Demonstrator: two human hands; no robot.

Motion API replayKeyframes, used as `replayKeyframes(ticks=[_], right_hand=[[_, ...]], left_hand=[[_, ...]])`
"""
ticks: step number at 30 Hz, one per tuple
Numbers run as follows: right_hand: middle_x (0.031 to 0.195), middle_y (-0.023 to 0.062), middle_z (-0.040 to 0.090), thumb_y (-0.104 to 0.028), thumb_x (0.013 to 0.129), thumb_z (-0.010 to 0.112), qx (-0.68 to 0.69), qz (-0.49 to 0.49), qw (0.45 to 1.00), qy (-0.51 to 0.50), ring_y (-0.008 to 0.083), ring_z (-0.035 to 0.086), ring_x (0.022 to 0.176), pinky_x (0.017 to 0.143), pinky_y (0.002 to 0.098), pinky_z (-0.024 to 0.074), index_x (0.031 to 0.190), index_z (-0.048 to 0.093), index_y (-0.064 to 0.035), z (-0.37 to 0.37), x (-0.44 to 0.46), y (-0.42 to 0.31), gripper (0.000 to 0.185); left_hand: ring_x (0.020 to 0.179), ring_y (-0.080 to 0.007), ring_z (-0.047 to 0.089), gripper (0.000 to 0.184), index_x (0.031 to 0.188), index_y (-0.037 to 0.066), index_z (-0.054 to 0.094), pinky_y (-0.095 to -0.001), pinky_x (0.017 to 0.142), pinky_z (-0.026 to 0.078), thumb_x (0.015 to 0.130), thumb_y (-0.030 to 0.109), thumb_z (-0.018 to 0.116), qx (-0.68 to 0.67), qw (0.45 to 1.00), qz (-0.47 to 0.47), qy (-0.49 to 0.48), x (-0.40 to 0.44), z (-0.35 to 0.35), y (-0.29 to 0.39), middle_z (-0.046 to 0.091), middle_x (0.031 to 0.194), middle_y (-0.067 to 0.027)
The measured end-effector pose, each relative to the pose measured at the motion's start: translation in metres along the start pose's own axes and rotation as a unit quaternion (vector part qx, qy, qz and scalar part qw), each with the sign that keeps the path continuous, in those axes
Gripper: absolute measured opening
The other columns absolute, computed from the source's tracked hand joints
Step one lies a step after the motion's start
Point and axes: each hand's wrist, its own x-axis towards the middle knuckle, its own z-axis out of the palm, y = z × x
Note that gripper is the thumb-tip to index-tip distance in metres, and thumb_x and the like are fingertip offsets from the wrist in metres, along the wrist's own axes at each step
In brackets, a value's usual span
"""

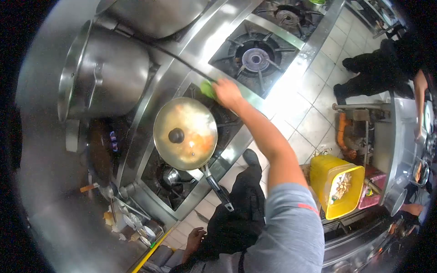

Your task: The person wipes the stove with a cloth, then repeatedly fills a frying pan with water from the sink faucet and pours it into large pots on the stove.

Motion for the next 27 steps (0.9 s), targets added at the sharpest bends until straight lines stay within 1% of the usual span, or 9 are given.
replayKeyframes(ticks=[4, 5, 12, 14, 16, 19, 22, 26, 27], right_hand=[[0.099, 0.0152, 0.056, -0.012, 0.073, 0.065, 0.009, -0.109, 0.993, 0.035, 0.0333, 0.056, 0.093, 0.08, 0.0436, 0.0476, 0.102, 0.061, -0.009, -0.054, -0.125, 0.083, 0.03], [0.095, 0.0152, 0.056, -0.011, 0.071, 0.066, 0.02, -0.116, 0.993, 0.034, 0.0334, 0.056, 0.091, 0.078, 0.0433, 0.0473, 0.1, 0.061, -0.0088, -0.068, -0.139, 0.111, 0.029], [0.088, 0.0177, 0.06, -0.009, 0.077, 0.061, -0.199, 0.164, 0.924, 0.281, 0.0368, 0.057, 0.079, 0.069, 0.0455, 0.0465, 0.101, 0.06, -0.0064, -0.15, -0.033, 0.386, 0.025], [0.088, 0.0182, 0.06, -0.01, 0.078, 0.06, -0.238, 0.213, 0.909, 0.267, 0.0378, 0.057, 0.079, 0.069, 0.0458, 0.0472, 0.105, 0.06, -0.0065, -0.154, -0.019, 0.412, 0.028], [0.09, 0.02, 0.059, -0.013, 0.079, 0.058, -0.245, 0.228, 0.906, 0.259, 0.0396, 0.058, 0.08, 0.068, 0.0474, 0.0477, 0.113, 0.057, -0.0078, -0.145, -0.012, 0.4, 0.034], [0.1, 0.0242, 0.053, -0.006, 0.076, 0.06, -0.171, 0.193, 0.914, 0.314, 0.0379, 0.057, 0.077, 0.065, 0.0469, 0.048, 0.122, 0.053, -0.0088, -0.12, -0.046, 0.304, 0.047], [0.12, 0.024, 0.051, 0.001, 0.071, 0.058, -0.043, 0.166, 0.969, 0.179, 0.0395, 0.057, 0.098, 0.076, 0.0447, 0.0521, 0.124, 0.053, -0.0119, -0.089, -0.114, 0.188, 0.055], [0.111, 0.0185, 0.057, -0.004, 0.075, 0.054, -0.015, -0.011, 1.0, 0.008, 0.0351, 0.058, 0.1, 0.082, 0.0443, 0.0505, 0.106, 0.065, -0.0114, -0.082, -0.153, 0.115, 0.034], [0.108, 0.0182, 0.058, -0.006, 0.077, 0.053, -0.073, -0.064, 0.995, -0.024, 0.0339, 0.058, 0.099, 0.082, 0.044, 0.0498, 0.104, 0.066, -0.01, -0.074, -0.156, 0.148, 0.031]], left_hand=[[0.083, -0.0193, 0.063, 0.033, 0.12, 0.0, 0.054, -0.0315, 0.069, 0.052, 0.092, 0.018, 0.058, -0.013, 1.0, 0.009, -0.008, -0.002, -0.012, -0.037, 0.066, 0.093, -0.0136], [0.082, -0.0188, 0.063, 0.03, 0.116, 0.0, 0.056, -0.0311, 0.068, 0.051, 0.093, 0.019, 0.057, 0.204, 0.976, 0.062, -0.046, -0.005, -0.021, -0.051, 0.066, 0.094, -0.013], [0.111, -0.0392, 0.055, 0.055, 0.118, 0.008, 0.06, -0.0536, 0.09, 0.042, 0.084, 0.051, 0.059, 0.615, 0.772, -0.009, -0.159, -0.048, 0.039, 0.027, 0.061, 0.118, -0.0209], [0.092, -0.0278, 0.061, 0.034, 0.11, 0.004, 0.06, -0.0412, 0.076, 0.049, 0.09, 0.031, 0.056, 0.166, 0.97, -0.172, -0.04, -0.048, 0.006, -0.06, 0.065, 0.103, -0.0154], [0.083, -0.022, 0.064, 0.023, 0.106, 0.002, 0.061, -0.035, 0.069, 0.053, 0.093, 0.021, 0.054, -0.04, 0.975, -0.212, 0.056, -0.055, -0.012, -0.096, 0.067, 0.095, -0.0126], [0.085, -0.0277, 0.065, 0.023, 0.109, 0.008, 0.061, -0.0394, 0.072, 0.054, 0.09, 0.019, 0.054, 0.389, 0.921, -0.007, -0.009, -0.046, 0.001, -0.033, 0.067, 0.099, -0.0143], [0.09, -0.0324, 0.064, 0.028, 0.112, 0.016, 0.062, -0.0426, 0.075, 0.053, 0.085, 0.017, 0.054, 0.188, 0.964, -0.165, 0.085, -0.053, 0.018, 0.005, 0.066, 0.103, -0.0161], [0.082, -0.0229, 0.064, 0.03, 0.113, 0.005, 0.058, -0.0358, 0.068, 0.053, 0.094, 0.028, 0.054, 0.496, 0.793, 0.352, -0.037, -0.037, -0.011, -0.004, 0.066, 0.095, -0.0127], [0.08, -0.0212, 0.063, 0.032, 0.109, 0.003, 0.059, -0.0346, 0.066, 0.053, 0.094, 0.03, 0.055, 0.344, 0.914, 0.215, -0.028, -0.011, -0.021, -0.026, 0.065, 0.09, -0.0115]])
